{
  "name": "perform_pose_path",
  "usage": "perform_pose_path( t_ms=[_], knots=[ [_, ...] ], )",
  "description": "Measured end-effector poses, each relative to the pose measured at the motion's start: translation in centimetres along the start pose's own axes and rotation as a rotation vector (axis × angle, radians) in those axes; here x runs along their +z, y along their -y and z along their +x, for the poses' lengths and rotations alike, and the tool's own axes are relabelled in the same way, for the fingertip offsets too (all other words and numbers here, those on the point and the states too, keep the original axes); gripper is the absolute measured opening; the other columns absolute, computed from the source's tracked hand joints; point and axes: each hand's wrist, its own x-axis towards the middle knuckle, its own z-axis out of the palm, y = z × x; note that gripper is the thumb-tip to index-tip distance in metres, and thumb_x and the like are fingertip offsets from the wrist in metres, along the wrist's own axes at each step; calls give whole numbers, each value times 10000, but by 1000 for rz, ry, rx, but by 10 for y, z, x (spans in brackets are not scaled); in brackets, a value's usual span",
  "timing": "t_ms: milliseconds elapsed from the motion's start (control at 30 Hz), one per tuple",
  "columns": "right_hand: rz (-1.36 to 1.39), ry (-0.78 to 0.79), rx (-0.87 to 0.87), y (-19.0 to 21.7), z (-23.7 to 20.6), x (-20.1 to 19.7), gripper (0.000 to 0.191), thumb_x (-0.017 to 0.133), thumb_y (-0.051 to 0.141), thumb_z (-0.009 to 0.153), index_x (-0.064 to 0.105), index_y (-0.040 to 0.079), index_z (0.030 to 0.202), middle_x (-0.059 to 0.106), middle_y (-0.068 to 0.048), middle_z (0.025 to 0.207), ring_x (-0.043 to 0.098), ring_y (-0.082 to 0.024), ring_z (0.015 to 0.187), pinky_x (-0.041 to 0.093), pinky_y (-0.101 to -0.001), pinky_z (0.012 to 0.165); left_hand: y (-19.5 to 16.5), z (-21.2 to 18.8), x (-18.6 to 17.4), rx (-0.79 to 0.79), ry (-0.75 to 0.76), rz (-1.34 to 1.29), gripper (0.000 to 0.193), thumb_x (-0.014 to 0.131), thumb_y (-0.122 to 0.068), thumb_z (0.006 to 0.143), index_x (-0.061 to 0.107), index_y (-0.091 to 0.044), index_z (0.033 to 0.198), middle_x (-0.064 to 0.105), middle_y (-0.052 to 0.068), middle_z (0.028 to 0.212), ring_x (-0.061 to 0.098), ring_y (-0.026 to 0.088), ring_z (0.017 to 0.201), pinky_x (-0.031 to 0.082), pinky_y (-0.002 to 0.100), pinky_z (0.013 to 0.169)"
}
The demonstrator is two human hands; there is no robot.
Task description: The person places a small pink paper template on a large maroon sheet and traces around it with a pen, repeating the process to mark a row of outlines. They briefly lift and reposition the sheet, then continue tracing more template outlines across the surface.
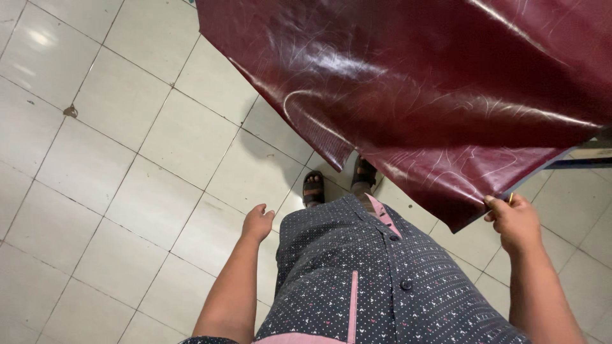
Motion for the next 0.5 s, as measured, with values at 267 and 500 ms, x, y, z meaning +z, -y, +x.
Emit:
perform_pose_path(
  t_ms=[267, 500],
  knots=[
    [55, 5, -11, 5, -9, -4, 175, 683, 166, 978, 580, 30, 1017, 599, -44, 751, 486, -87, 579, 338, -248, 493, -11, 10, 1, 51, 12, -68, 573, 660, -314, 907, 586, -25, 1397, 630, 225, 1376, 616, 336, 1282, 466, 398, 1088],
    [-28, -40, 18, 19, -25, 0, 166, 679, 176, 980, 610, 33, 1028, 614, -64, 751, 468, -100, 582, 338, -249, 509, -24, 17, -12, 80, 36, -23, 577, 654, -339, 917, 578, -38, 1403, 622, 222, 1385, 607, 346, 1288, 467, 408, 1086]
  ],
)
